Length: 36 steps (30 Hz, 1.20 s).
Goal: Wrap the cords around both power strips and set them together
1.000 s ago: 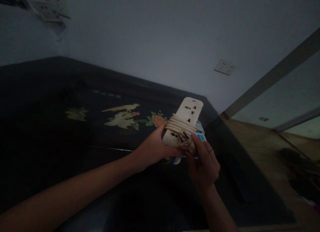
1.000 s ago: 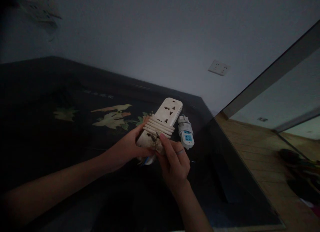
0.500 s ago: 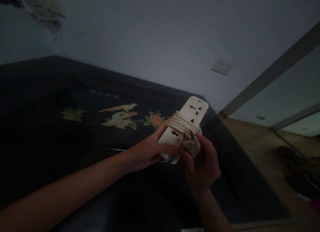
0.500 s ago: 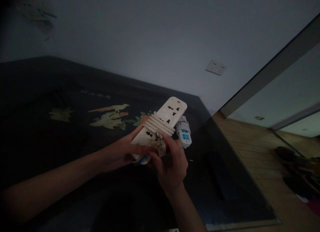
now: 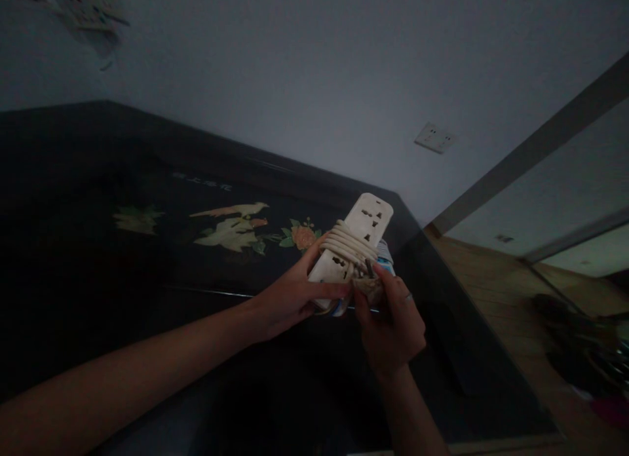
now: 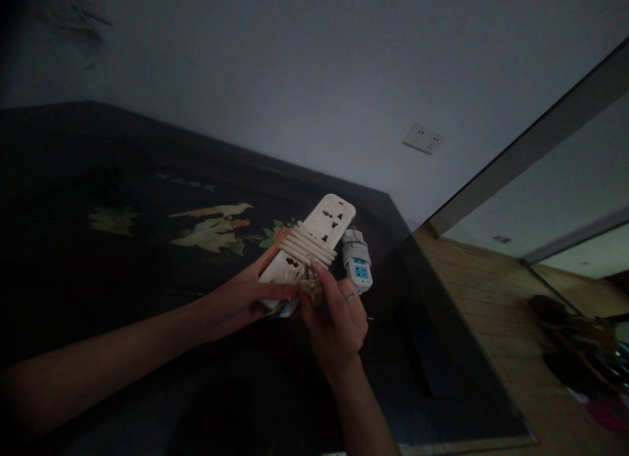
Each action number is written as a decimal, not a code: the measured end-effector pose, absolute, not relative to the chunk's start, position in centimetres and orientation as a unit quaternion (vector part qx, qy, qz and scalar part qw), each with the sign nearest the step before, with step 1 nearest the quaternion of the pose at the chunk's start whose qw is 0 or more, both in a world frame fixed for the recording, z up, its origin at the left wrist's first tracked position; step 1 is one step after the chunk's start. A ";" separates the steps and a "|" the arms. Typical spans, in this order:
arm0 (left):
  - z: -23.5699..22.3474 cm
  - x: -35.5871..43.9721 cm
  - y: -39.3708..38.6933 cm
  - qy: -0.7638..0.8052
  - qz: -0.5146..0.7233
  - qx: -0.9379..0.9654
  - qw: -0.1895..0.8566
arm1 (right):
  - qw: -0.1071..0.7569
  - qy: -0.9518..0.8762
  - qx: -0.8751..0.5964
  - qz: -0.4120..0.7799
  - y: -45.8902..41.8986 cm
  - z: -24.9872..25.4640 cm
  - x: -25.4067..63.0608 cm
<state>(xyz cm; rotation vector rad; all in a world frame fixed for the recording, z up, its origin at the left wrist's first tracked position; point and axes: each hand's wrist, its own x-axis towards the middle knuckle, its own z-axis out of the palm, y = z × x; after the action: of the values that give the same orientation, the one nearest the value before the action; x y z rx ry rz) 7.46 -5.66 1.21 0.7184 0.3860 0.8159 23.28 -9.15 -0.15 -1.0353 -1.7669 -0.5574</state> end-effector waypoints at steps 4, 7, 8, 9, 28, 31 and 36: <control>1.3 7.1 -5.5 0.180 0.376 0.339 0.843 | 0.463 -0.745 -0.424 -0.224 -9.1 -0.2 23.8; 1.4 7.0 -5.3 0.186 0.377 0.328 0.846 | 0.466 -0.748 -0.413 -0.230 -9.0 -0.3 24.0; 1.5 7.0 -5.3 0.194 0.382 0.325 0.843 | 0.467 -0.748 -0.408 -0.235 -9.0 -0.3 24.0; 1.5 7.0 -5.2 0.205 0.389 0.323 0.838 | 0.466 -0.750 -0.403 -0.240 -9.0 -0.3 24.1; 1.5 7.8 -5.5 0.277 0.451 0.394 0.751 | 0.419 -0.761 -0.435 -0.238 -9.0 0.4 23.4; 1.6 7.8 -5.3 0.268 0.419 0.342 0.797 | 0.410 -0.770 -0.431 -0.229 -8.8 0.5 23.4; 0.4 8.1 -4.4 0.298 0.417 0.288 0.809 | 0.358 -0.810 -0.418 -0.204 -8.1 1.0 23.3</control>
<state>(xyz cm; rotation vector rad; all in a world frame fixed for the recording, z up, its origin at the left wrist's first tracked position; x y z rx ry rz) 8.08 -4.43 0.40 0.6166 0.6364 0.8916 23.27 -8.12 0.98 -1.0785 -2.0900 -0.5262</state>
